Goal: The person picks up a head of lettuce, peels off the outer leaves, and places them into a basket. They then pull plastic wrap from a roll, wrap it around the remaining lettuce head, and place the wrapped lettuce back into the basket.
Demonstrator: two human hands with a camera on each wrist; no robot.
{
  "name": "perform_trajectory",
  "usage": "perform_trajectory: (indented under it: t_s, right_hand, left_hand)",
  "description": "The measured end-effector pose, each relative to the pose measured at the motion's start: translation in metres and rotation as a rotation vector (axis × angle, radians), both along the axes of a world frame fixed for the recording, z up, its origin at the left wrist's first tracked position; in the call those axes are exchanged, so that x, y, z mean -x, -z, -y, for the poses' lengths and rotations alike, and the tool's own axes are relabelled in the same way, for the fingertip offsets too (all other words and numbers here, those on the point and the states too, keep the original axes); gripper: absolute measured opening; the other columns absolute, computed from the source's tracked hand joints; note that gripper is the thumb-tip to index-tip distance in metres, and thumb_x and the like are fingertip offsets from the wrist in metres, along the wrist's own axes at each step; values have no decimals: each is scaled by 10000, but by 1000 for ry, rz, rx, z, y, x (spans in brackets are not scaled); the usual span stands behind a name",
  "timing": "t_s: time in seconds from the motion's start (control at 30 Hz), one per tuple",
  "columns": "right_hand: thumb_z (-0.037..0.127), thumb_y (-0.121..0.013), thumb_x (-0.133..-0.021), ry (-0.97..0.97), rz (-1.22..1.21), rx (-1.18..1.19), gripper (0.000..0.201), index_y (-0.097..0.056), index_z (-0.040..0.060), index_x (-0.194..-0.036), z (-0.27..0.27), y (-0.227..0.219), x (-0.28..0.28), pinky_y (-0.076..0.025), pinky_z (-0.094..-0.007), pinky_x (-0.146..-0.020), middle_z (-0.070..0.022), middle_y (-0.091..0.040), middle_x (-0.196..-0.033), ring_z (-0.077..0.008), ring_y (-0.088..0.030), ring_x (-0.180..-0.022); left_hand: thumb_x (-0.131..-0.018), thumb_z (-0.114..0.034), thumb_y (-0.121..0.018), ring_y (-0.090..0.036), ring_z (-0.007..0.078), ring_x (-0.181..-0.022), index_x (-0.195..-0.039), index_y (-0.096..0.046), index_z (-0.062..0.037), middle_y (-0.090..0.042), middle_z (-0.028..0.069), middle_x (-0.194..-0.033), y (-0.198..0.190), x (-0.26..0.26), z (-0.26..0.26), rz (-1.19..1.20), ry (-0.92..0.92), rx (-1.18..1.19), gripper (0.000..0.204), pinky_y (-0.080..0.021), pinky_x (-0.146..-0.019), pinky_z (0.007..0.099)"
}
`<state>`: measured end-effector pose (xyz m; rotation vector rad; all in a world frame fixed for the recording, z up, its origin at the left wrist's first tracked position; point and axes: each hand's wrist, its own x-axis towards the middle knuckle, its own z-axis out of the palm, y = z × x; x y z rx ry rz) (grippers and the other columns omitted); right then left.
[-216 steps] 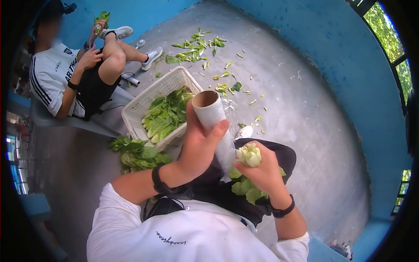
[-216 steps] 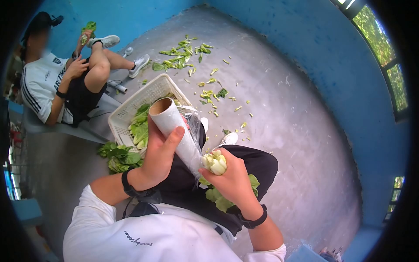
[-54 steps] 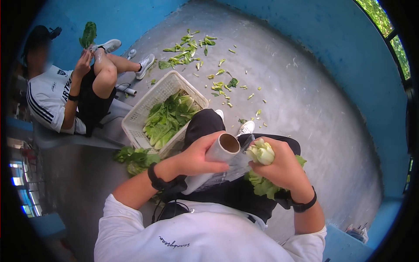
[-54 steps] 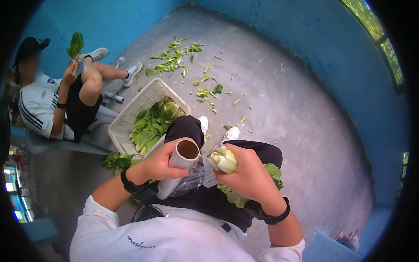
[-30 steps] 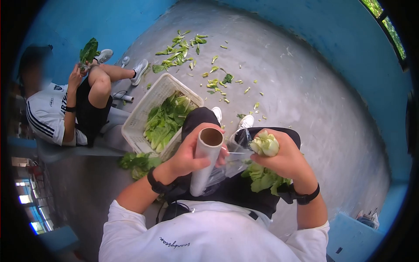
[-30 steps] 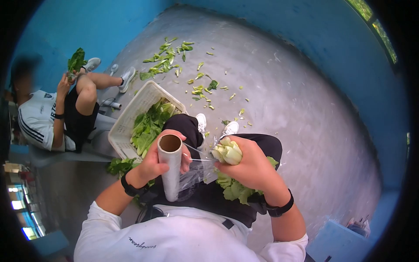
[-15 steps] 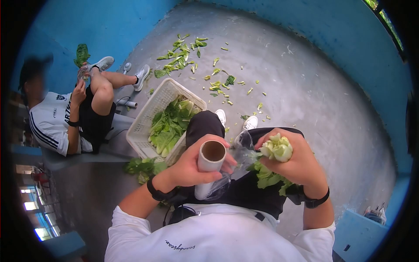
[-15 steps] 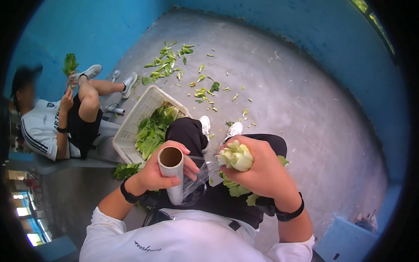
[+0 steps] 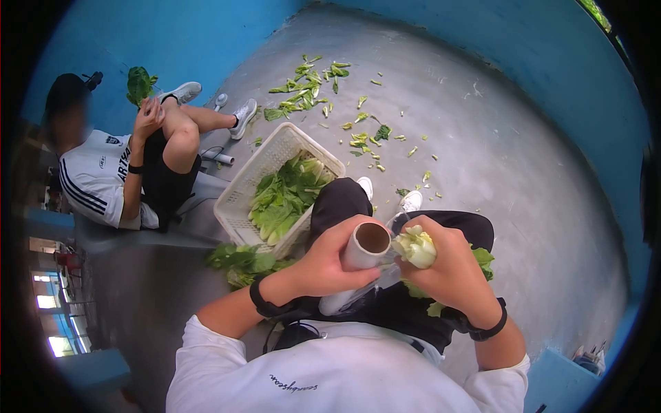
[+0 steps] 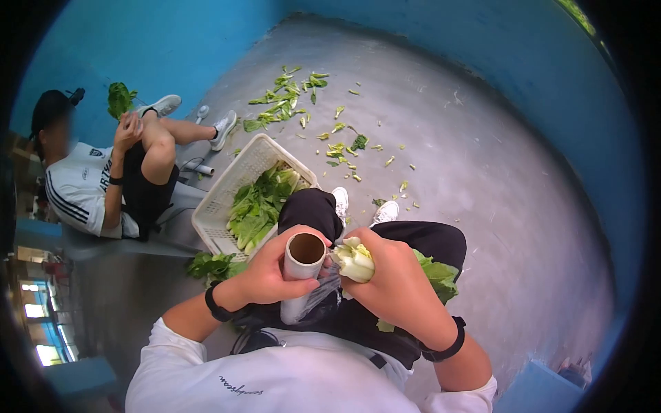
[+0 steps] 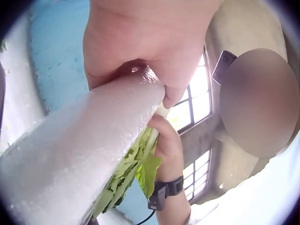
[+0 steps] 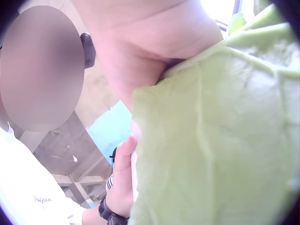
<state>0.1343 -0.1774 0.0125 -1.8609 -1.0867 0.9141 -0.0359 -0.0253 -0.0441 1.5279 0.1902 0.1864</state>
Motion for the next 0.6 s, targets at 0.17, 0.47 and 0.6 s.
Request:
perform_trajectory:
  t_s: [0.17, 0.47, 0.6]
  right_hand:
    - [59, -765, -726, -60, -61, -20, 279, -650, 12, -975, 1, 9, 2, -526, -372, -696, -162, -687, -811, -343, -675, -752]
    - [80, -775, -675, -412, 93, -202, 323, -670, 43, -978, 8, 19, -4, -517, -429, -736, -146, -681, -855, -364, -660, -827]
    - [81, -773, -672, -537, 56, -208, 316, -673, 49, -970, 7, 24, -6, -517, -429, -751, -129, -687, -864, -358, -662, -838]
  left_hand:
    - [-783, -50, -751, -569, 141, -1096, -1247, -579, -38, -608, 49, -1167, 5, 4, 1, -9, -60, 40, 494, -448, -977, 317]
    - [-782, -50, -756, -581, 115, -1021, -1226, -572, -31, -622, 41, -1097, 14, 7, 0, -72, -119, 81, 482, -479, -913, 300]
    - [-780, -56, -762, -585, 110, -1010, -1235, -567, -31, -627, 38, -1091, 18, 7, -5, -97, -144, 105, 495, -489, -897, 297]
